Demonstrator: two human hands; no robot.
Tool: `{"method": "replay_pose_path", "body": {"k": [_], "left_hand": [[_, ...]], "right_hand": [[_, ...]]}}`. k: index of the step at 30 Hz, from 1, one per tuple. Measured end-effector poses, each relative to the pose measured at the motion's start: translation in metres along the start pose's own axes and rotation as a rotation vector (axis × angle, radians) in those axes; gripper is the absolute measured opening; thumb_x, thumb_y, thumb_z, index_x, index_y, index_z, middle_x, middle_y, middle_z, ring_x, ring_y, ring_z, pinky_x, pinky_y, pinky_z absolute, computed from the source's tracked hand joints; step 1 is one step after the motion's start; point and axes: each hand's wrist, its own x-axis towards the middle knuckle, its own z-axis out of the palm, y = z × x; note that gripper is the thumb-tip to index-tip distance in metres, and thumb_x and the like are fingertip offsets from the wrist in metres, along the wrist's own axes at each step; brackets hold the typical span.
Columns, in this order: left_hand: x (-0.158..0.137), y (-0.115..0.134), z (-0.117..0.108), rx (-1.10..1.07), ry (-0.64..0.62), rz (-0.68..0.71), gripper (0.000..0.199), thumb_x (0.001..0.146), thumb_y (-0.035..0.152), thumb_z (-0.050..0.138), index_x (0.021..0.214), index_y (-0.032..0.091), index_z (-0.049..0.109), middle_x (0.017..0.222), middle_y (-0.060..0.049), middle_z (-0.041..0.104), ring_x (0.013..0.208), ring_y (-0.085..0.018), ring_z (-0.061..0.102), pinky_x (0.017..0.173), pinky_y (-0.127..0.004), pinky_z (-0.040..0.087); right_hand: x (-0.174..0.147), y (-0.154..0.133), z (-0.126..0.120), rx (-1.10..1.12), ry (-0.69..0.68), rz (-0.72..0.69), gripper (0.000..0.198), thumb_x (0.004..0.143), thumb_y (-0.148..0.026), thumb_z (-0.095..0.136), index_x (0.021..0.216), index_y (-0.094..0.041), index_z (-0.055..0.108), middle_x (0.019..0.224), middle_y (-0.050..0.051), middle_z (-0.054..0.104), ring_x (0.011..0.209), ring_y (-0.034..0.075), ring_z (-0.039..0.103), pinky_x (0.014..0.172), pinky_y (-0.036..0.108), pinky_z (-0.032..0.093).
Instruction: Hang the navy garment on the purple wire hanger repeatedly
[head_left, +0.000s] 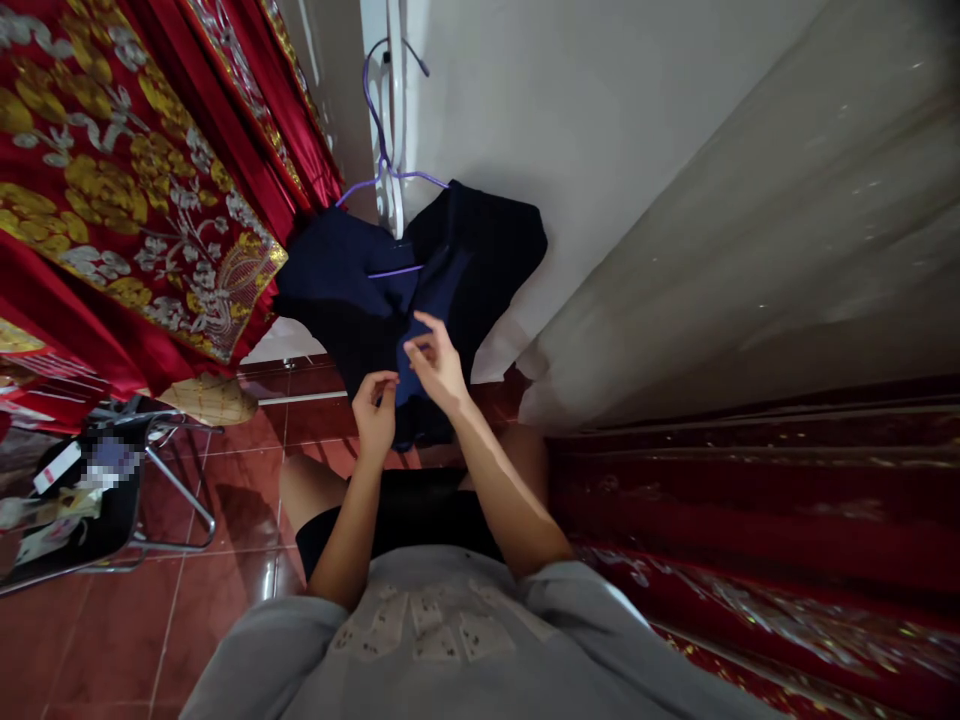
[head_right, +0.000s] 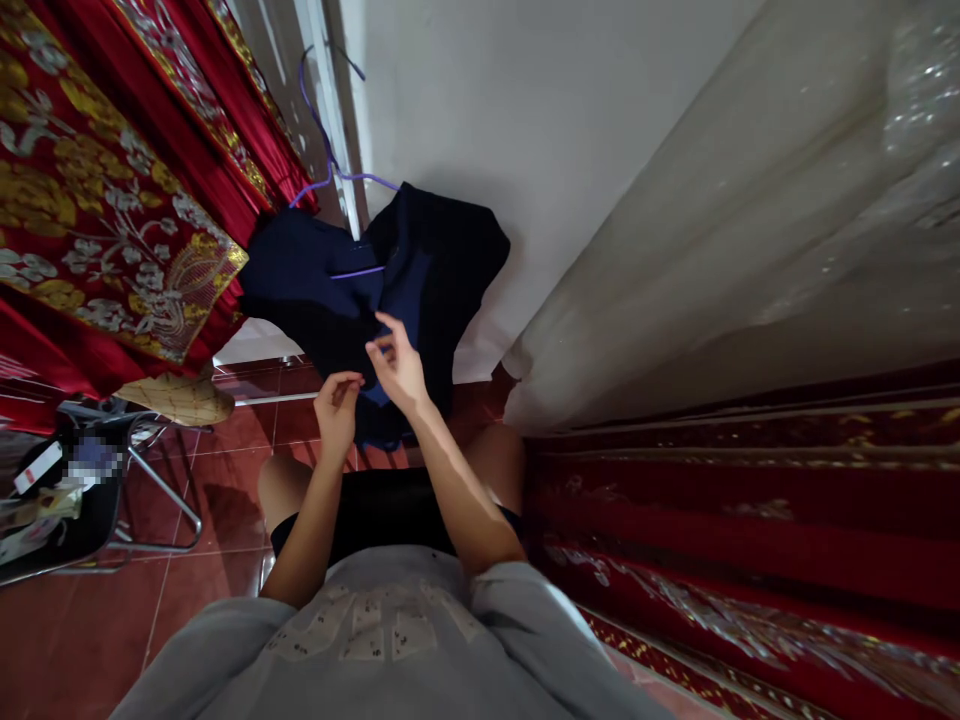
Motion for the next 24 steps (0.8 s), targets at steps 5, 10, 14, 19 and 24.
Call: {"method": "replay_pose_path", "body": {"k": [5, 10, 14, 19, 24], "left_hand": [[-0.003, 0.004, -0.010, 0.012, -0.018, -0.038, 0.014, 0.095, 0.026, 0.062, 0.098, 0.016, 0.071, 0.097, -0.008, 0.073, 0.091, -0.019, 0.073, 0.088, -0.032, 0.057], [-0.011, -0.002, -0.018, 0.068, -0.011, -0.061, 0.014, 0.095, 0.026, 0.060, 0.099, 0.016, 0.069, 0.097, -0.008, 0.074, 0.089, -0.019, 0.073, 0.086, -0.032, 0.058], [-0.007, -0.011, -0.016, 0.115, -0.011, -0.063, 0.016, 0.094, 0.021, 0.059, 0.106, 0.016, 0.067, 0.108, -0.010, 0.073, 0.094, -0.019, 0.072, 0.086, -0.031, 0.058], [-0.004, -0.020, -0.004, 0.203, -0.099, -0.004, 0.042, 0.086, 0.015, 0.063, 0.128, 0.016, 0.060, 0.131, -0.015, 0.065, 0.111, -0.024, 0.068, 0.091, -0.035, 0.055], [-0.018, -0.012, 0.010, 0.201, -0.209, 0.101, 0.013, 0.098, 0.028, 0.060, 0.100, 0.017, 0.066, 0.094, -0.006, 0.070, 0.090, -0.019, 0.066, 0.086, -0.030, 0.052]], "right_hand": [[0.053, 0.015, 0.007, -0.445, -0.224, 0.151, 0.049, 0.093, -0.036, 0.066, 0.140, -0.025, 0.059, 0.080, 0.003, 0.067, 0.074, 0.022, 0.062, 0.076, 0.034, 0.046], [0.042, 0.036, 0.016, -0.472, -0.215, 0.182, 0.042, 0.097, -0.035, 0.057, 0.139, -0.027, 0.053, 0.071, -0.002, 0.060, 0.064, 0.019, 0.056, 0.068, 0.029, 0.037], [0.027, 0.034, 0.011, -0.440, -0.137, 0.099, 0.021, 0.097, -0.041, 0.053, 0.109, -0.025, 0.061, 0.068, -0.003, 0.055, 0.060, 0.016, 0.050, 0.064, 0.028, 0.032], [-0.005, 0.011, -0.005, -0.172, -0.237, 0.075, 0.022, 0.089, -0.045, 0.060, 0.088, -0.023, 0.057, 0.058, -0.007, 0.045, 0.054, 0.013, 0.043, 0.058, 0.026, 0.031], [-0.050, -0.019, -0.027, 0.094, -0.233, 0.174, 0.029, 0.086, -0.049, 0.068, 0.090, -0.022, 0.060, 0.061, -0.006, 0.048, 0.056, 0.012, 0.044, 0.057, 0.026, 0.033]]}}
